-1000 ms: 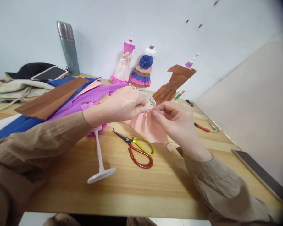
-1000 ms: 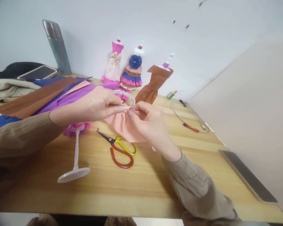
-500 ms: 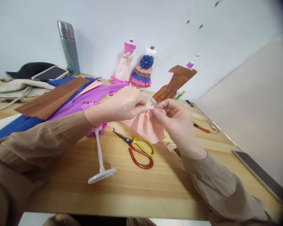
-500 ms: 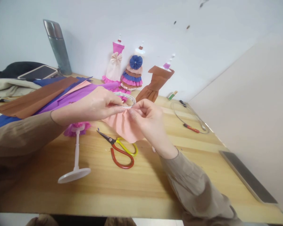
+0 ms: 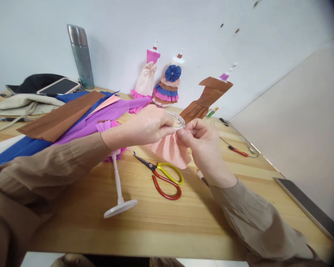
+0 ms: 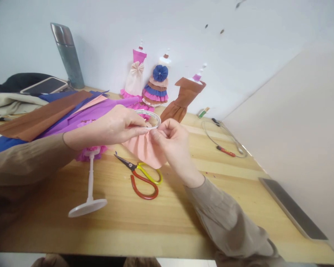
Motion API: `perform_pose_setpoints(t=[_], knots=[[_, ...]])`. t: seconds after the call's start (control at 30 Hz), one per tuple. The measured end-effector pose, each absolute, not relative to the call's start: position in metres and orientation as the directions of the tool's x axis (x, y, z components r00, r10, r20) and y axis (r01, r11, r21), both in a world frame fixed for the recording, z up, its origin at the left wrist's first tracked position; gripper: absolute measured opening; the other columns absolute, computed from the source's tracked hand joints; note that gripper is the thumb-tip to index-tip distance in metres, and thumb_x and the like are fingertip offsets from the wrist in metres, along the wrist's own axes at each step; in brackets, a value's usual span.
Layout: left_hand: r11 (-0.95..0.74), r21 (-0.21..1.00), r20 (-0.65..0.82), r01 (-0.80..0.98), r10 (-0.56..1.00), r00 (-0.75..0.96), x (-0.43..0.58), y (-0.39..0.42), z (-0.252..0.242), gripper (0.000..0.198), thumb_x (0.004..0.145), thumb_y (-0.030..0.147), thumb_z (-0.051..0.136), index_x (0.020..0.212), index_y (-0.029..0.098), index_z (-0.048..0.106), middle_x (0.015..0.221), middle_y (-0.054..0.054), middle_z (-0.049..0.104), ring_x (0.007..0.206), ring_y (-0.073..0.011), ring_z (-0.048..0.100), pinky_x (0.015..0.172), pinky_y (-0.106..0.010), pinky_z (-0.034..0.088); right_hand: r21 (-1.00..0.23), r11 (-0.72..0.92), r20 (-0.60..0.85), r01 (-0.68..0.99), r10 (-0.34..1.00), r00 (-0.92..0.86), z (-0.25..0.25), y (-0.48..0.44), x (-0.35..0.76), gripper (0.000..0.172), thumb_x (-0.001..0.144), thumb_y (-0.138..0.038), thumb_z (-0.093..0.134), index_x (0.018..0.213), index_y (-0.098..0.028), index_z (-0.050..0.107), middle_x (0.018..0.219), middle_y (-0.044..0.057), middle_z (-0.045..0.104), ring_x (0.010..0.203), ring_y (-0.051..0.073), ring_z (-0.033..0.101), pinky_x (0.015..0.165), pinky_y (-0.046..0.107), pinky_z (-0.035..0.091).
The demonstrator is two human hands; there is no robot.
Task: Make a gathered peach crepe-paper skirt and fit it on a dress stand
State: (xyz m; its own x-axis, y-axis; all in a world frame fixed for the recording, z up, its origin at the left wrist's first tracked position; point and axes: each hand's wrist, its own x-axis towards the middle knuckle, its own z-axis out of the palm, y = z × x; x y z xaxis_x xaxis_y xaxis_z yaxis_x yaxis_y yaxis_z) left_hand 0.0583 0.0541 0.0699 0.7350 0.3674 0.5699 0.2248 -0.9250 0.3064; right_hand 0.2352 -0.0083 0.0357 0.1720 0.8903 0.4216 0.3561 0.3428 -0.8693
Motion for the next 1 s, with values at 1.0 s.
perform_pose_setpoints(t=[1.0], knots=[[-0.911,0.369,0.584,0.186,0.383,0.715,0.0526,0.0592,0.0732,0.038,0.083,0.019,0.058,0.050,0.016,0.038,0.047,0.007,0.029,0.048,-0.0071,0.027,0.052,-0.027,0.023,-0.812,0.426,0.475,0.398,0.879,0.028,0.0434,-0.0146,0.2329,0.015,0.076,-0.030,0.071,0.068,-0.020,0.064,0.069,0.001,0.067,0.062,0.014,0.060,0.059,0.027,0.050]])
